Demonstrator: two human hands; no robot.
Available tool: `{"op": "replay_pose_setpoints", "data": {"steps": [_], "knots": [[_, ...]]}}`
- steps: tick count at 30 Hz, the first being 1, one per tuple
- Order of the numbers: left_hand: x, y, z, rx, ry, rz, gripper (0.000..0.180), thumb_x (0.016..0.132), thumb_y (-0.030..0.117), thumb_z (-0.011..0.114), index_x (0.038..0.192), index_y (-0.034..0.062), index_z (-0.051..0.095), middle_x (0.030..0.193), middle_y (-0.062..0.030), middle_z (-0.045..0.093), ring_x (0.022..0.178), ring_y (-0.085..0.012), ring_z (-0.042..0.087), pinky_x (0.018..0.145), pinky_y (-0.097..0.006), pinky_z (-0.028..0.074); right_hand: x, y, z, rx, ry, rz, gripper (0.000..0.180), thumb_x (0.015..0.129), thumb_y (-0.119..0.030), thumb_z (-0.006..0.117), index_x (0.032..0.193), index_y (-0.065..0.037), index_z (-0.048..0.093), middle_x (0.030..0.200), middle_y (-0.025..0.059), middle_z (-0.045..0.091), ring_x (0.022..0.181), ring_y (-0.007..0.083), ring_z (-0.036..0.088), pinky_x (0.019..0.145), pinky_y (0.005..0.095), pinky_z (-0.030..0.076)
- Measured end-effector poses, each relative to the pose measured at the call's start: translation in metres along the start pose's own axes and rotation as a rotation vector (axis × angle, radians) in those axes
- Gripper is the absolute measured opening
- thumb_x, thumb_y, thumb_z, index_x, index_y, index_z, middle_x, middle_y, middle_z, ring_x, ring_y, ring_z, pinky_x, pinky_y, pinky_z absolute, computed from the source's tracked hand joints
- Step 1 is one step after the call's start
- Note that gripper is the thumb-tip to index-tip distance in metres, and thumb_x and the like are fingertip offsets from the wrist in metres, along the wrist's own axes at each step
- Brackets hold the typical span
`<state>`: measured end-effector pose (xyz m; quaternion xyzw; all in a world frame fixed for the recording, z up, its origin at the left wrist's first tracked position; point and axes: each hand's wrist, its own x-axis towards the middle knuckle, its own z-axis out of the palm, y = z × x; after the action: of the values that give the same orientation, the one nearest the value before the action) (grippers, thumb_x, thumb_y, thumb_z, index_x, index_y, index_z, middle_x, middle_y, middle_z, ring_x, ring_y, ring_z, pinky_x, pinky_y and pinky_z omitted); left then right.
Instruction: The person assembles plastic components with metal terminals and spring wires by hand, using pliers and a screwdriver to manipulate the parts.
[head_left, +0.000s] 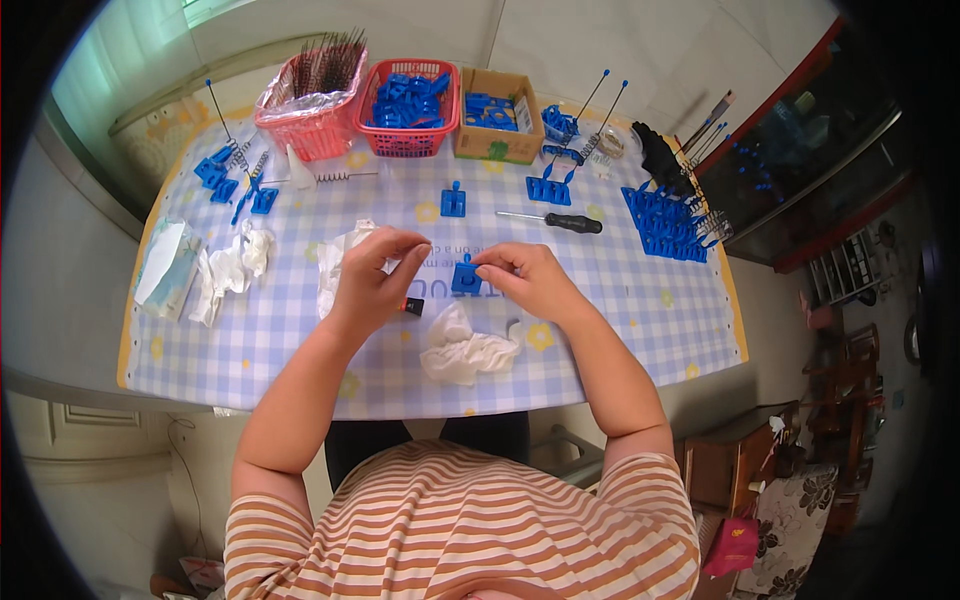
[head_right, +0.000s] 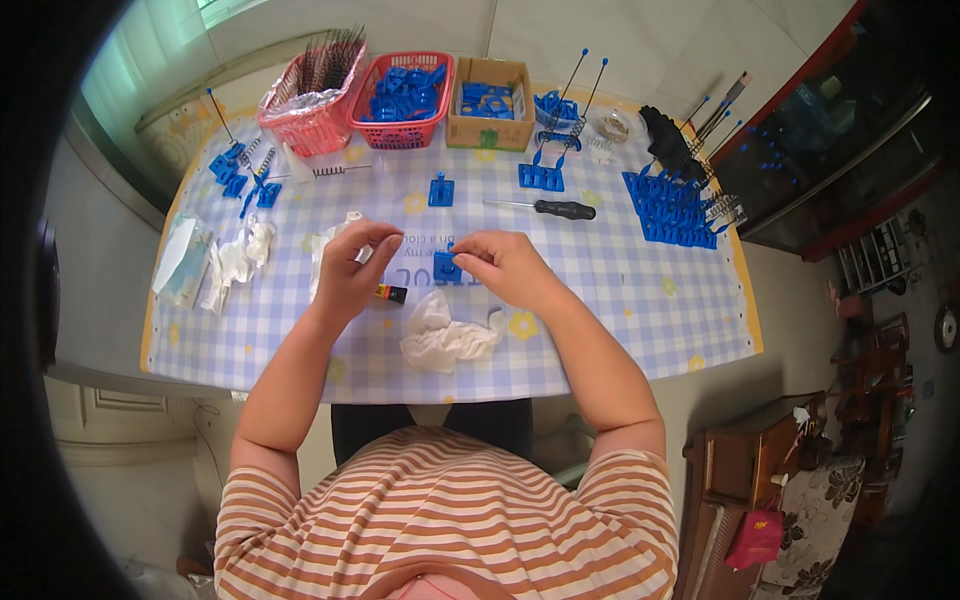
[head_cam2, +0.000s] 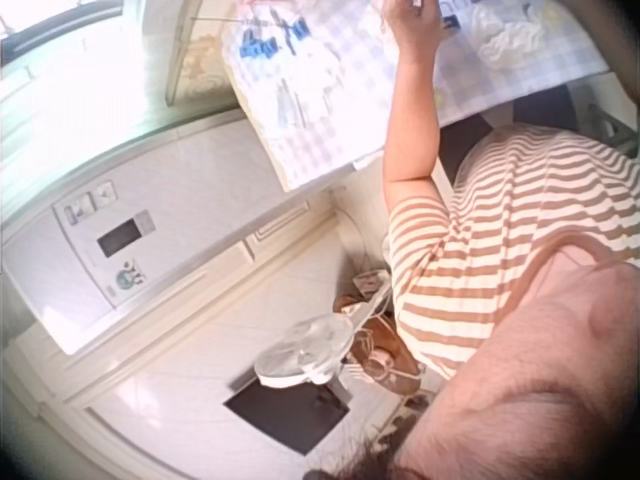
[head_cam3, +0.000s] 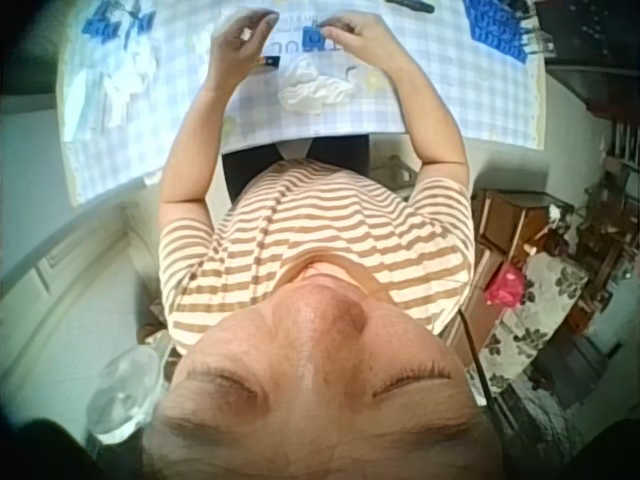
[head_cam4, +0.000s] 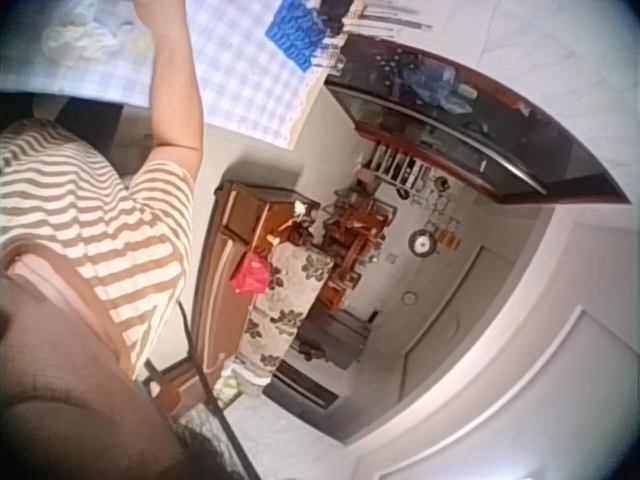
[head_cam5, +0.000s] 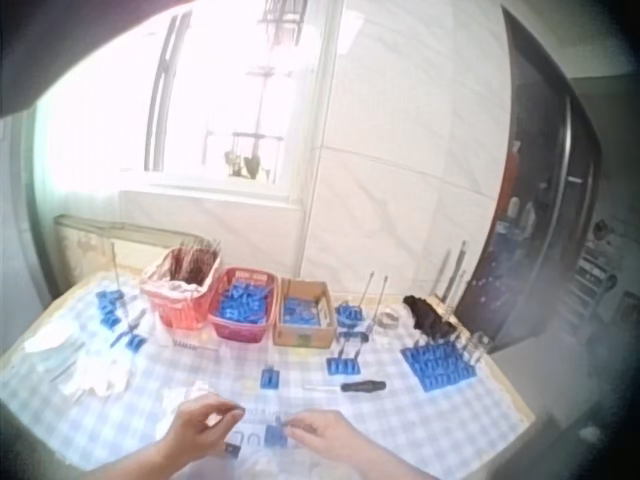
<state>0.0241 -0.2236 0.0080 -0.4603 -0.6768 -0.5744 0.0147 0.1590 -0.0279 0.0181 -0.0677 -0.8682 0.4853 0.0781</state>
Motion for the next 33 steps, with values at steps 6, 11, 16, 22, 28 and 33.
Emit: {"op": "replay_pose_setpoints", "data": {"steps": [6, 11, 16, 22, 28, 33], "knots": [[-0.005, 0.007, 0.007, -0.044, -0.221, -0.062, 0.036, 0.080, 0.003, 0.069, 0.116, 0.0055, 0.062, 0.096, -0.0092, 0.067, 0.087, -0.0205, 0.063, 0.077, -0.032, 0.050, 0.002, 0.009, -0.005, 0.307, 0.049, 0.144, 0.022, 0.088, -0.017, 0.064, 0.101, 0.000, 0.069, 0.082, 0.0056, 0.068, 0.069, 0.0087, 0.059, 0.061, 0.0235, 0.047], [-0.008, 0.008, 0.008, -0.055, -0.357, -0.120, 0.069, 0.075, 0.001, 0.072, 0.138, 0.0119, 0.046, 0.107, -0.0076, 0.066, 0.093, -0.0188, 0.061, 0.084, -0.033, 0.047, 0.004, 0.009, -0.006, 0.482, 0.024, 0.177, 0.024, 0.090, -0.017, 0.065, 0.103, 0.003, 0.067, 0.081, 0.0070, 0.069, 0.069, 0.0096, 0.059, 0.065, 0.0217, 0.048], [-0.007, 0.012, 0.011, -0.073, -0.341, -0.147, 0.074, 0.075, 0.001, 0.072, 0.142, 0.0122, 0.041, 0.104, -0.0067, 0.066, 0.089, -0.0166, 0.060, 0.079, -0.031, 0.049, 0.004, 0.010, -0.007, 0.574, 0.003, 0.186, 0.024, 0.090, -0.018, 0.064, 0.102, 0.003, 0.067, 0.082, 0.0075, 0.069, 0.068, 0.0100, 0.059, 0.064, 0.0227, 0.047], [-0.009, 0.010, 0.013, -0.102, -0.316, -0.137, 0.075, 0.075, -0.002, 0.072, 0.142, 0.0113, 0.041, 0.097, -0.0055, 0.066, 0.084, -0.0147, 0.059, 0.074, -0.029, 0.050, 0.004, 0.014, -0.006, 0.596, -0.030, 0.185, 0.025, 0.091, -0.019, 0.063, 0.103, 0.003, 0.067, 0.083, 0.0076, 0.069, 0.069, 0.0103, 0.059, 0.065, 0.0230, 0.047], [-0.010, 0.009, 0.015, -0.087, -0.294, -0.099, 0.074, 0.074, -0.002, 0.072, 0.141, 0.0107, 0.042, 0.089, -0.0040, 0.065, 0.081, -0.0142, 0.058, 0.076, -0.029, 0.049, 0.004, 0.013, -0.006, 0.571, -0.041, 0.190, 0.026, 0.092, -0.020, 0.062, 0.105, 0.002, 0.067, 0.083, 0.0069, 0.069, 0.069, 0.0100, 0.059, 0.065, 0.0230, 0.047], [-0.010, 0.011, 0.015, -0.068, -0.300, -0.119, 0.074, 0.074, -0.002, 0.072, 0.140, 0.0101, 0.043, 0.086, -0.0037, 0.064, 0.080, -0.0143, 0.058, 0.077, -0.030, 0.049, 0.003, 0.011, -0.005, 0.566, -0.034, 0.172, 0.025, 0.092, -0.021, 0.062, 0.104, 0.000, 0.068, 0.081, 0.0052, 0.069, 0.068, 0.0090, 0.058, 0.064, 0.0230, 0.047]]}}
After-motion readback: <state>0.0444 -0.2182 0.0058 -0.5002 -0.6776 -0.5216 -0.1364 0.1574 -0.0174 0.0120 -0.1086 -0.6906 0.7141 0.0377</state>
